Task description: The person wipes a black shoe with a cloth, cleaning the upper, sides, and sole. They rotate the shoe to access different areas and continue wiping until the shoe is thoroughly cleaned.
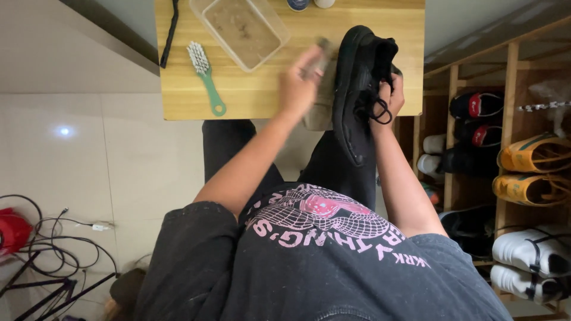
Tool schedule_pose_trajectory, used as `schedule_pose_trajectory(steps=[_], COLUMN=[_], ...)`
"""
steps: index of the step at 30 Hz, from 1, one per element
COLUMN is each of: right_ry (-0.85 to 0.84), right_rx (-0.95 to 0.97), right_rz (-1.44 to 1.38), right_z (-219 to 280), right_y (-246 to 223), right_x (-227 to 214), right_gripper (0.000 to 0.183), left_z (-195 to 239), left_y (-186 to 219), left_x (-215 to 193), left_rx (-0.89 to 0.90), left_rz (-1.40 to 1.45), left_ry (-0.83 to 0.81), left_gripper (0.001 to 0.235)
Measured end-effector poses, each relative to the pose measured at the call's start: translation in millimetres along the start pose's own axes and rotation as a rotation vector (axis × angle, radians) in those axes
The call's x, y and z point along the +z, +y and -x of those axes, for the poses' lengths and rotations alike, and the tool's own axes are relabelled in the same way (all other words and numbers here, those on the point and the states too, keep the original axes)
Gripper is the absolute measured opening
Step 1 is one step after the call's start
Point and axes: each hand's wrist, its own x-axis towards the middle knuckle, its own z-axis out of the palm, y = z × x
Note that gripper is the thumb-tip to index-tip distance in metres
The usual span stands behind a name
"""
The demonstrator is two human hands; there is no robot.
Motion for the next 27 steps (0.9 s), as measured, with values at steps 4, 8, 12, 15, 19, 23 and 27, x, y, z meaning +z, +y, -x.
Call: schedule_pose_trajectory(steps=[4,8,12,15,19,23,27], right_ry=[0.036,-0.010,-0.025,-0.021,-0.001,0.001,0.020], right_rx=[-0.033,-0.010,0.028,0.030,0.019,0.016,0.016], right_rz=[0.013,0.061,0.068,0.063,0.067,0.063,0.071], right_z=[-1,0,0,2,3,3,1], right_y=[9,9,6,-3,-1,-4,6], right_x=[0,-1,-2,-4,-4,-2,0], right_gripper=[0.018,0.020,0.020,0.021,0.019,0.019,0.018], left_z=[25,33,37,32,19,31,35], left_y=[-55,-42,-52,-46,-50,-23,-39], left_x=[29,16,0,-15,5,15,13], left_rx=[0.449,0.293,0.200,-0.132,-0.294,-0.257,-0.234], left_rz=[-0.321,-0.213,-0.287,-0.062,0.430,0.451,0.164], left_ry=[-0.234,-0.206,-0.285,-0.286,-0.063,-0.121,-0.186], left_gripper=[0.054,0.046,0.039,0.039,0.045,0.056,0.048])
